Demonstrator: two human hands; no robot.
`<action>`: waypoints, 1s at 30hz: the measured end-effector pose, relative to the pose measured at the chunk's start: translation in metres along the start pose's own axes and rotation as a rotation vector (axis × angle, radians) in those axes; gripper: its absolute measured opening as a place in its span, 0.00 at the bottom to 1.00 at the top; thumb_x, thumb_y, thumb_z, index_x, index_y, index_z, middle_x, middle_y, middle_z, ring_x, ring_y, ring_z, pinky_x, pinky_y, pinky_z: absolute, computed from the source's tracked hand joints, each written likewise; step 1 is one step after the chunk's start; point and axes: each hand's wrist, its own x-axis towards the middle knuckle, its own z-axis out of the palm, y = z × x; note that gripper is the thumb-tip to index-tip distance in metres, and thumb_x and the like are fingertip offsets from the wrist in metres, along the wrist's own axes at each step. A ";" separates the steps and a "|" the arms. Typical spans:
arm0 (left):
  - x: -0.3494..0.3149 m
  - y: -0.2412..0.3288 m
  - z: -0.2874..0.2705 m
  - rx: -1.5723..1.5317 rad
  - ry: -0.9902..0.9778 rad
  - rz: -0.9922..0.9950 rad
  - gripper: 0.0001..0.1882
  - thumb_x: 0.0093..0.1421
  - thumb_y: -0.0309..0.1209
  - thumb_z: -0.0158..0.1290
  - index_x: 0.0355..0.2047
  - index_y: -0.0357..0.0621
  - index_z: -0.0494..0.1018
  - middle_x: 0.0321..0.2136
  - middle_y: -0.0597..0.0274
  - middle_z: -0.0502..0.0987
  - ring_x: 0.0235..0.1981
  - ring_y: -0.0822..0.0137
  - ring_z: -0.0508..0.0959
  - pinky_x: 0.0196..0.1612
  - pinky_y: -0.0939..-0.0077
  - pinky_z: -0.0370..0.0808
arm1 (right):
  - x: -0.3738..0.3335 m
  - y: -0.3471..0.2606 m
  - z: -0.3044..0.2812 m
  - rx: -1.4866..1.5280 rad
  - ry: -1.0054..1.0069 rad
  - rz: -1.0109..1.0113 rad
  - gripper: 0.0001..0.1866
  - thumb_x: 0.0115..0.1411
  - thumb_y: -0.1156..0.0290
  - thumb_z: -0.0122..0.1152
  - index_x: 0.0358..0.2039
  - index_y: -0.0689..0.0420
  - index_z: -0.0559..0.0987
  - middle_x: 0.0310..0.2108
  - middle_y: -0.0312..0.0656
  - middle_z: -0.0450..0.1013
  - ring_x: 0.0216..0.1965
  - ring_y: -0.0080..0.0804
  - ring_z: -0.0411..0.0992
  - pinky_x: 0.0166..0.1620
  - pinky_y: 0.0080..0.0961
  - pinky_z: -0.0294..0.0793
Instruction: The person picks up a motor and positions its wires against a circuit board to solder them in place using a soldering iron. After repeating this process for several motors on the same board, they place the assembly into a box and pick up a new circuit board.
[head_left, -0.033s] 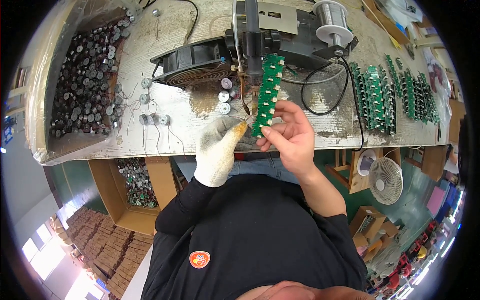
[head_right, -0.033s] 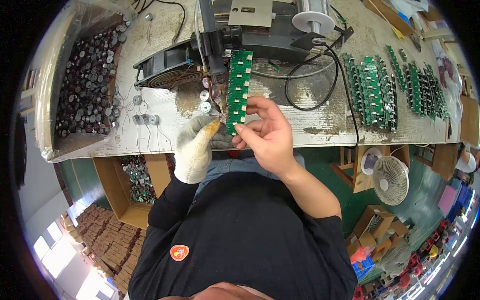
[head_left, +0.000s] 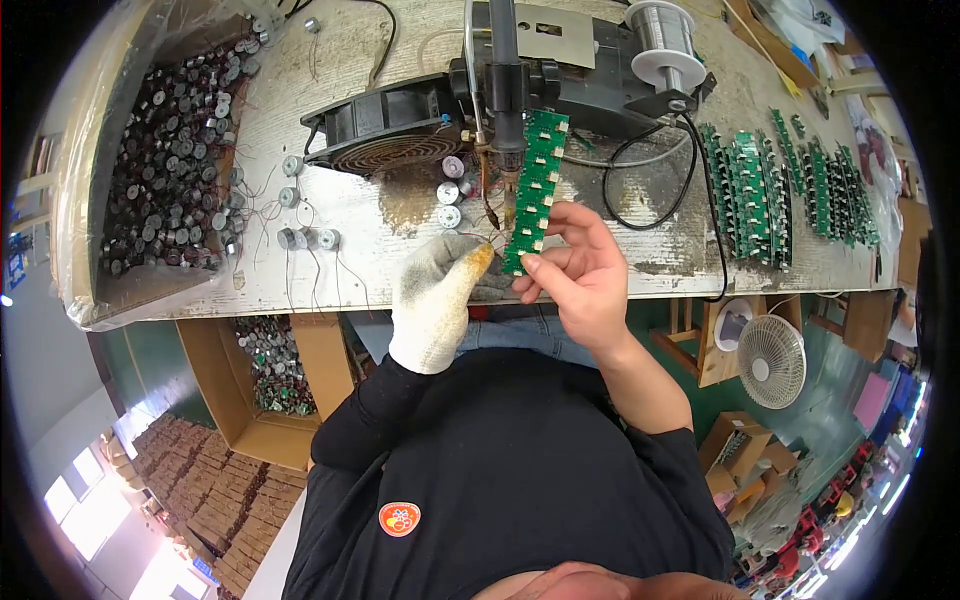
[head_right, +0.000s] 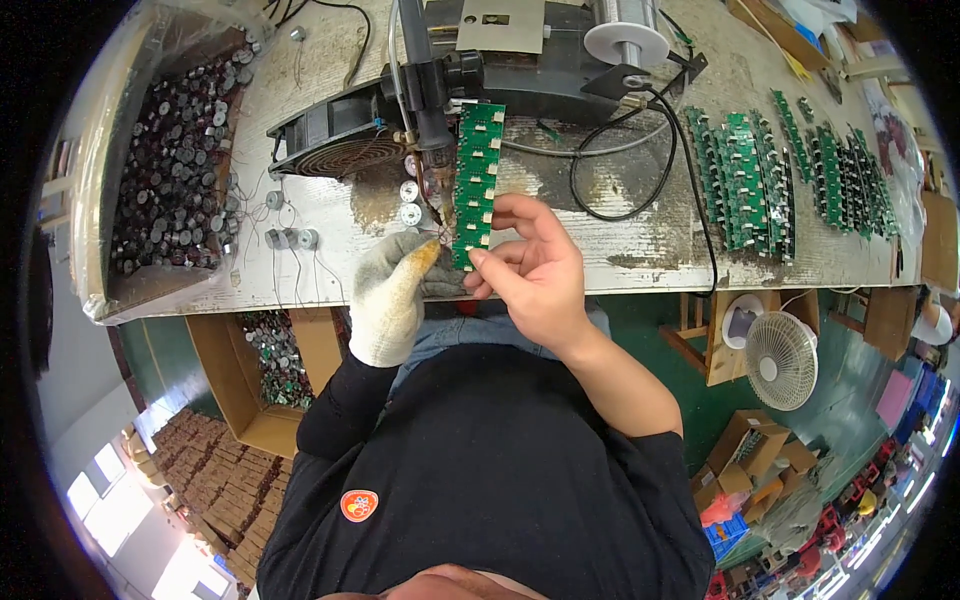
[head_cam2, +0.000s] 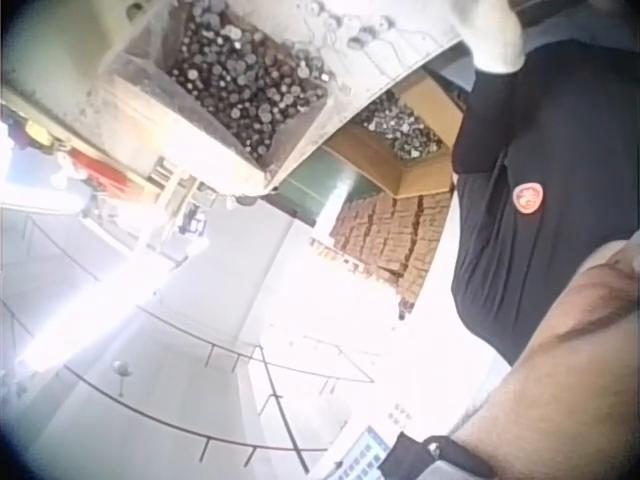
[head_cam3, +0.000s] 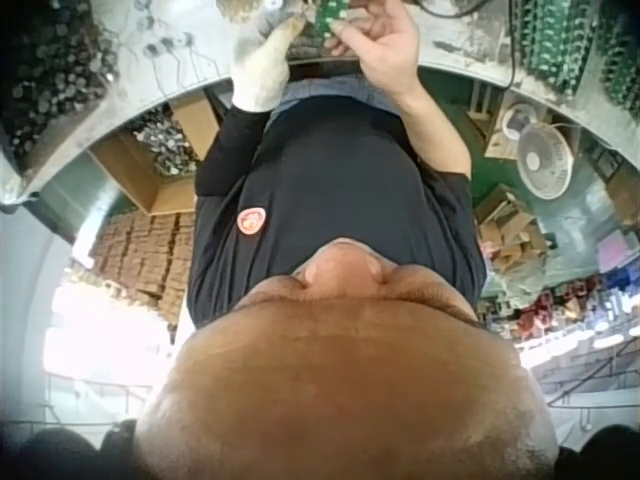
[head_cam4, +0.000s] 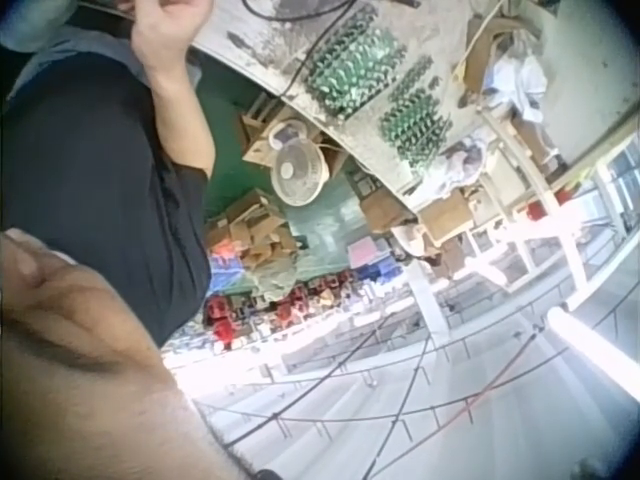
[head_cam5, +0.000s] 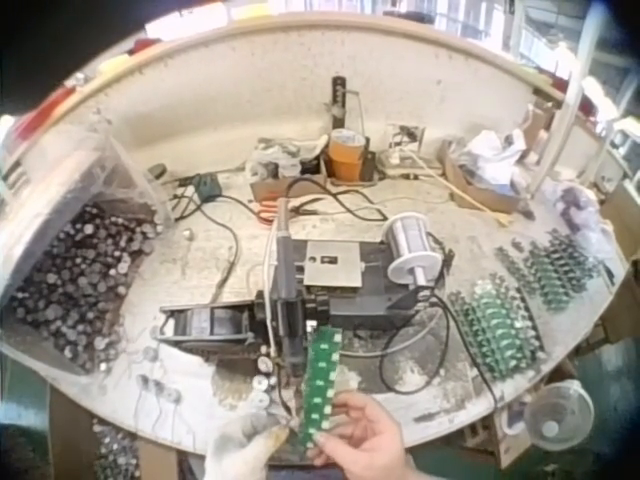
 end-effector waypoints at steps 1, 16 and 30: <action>0.000 -0.003 -0.001 0.004 0.013 -0.002 0.10 0.61 0.29 0.50 0.36 0.32 0.72 0.30 0.57 0.77 0.30 0.71 0.78 0.35 0.78 0.76 | -0.001 0.001 0.000 0.000 0.000 0.000 0.24 0.55 0.89 0.53 0.52 0.65 0.62 0.45 0.47 0.68 0.27 0.30 0.76 0.25 0.19 0.78; -0.002 0.000 0.003 0.114 0.033 0.028 0.08 0.59 0.26 0.53 0.34 0.32 0.72 0.28 0.59 0.76 0.29 0.74 0.76 0.32 0.81 0.74 | -0.003 0.003 -0.003 0.055 -0.019 0.038 0.24 0.55 0.88 0.53 0.52 0.63 0.61 0.44 0.48 0.69 0.27 0.31 0.76 0.24 0.19 0.78; 0.000 0.000 0.004 0.178 0.044 0.087 0.08 0.58 0.26 0.54 0.33 0.31 0.73 0.28 0.60 0.77 0.29 0.75 0.75 0.32 0.81 0.72 | -0.001 -0.002 -0.003 0.084 -0.031 0.026 0.25 0.54 0.88 0.52 0.52 0.63 0.62 0.44 0.48 0.69 0.27 0.31 0.76 0.24 0.19 0.78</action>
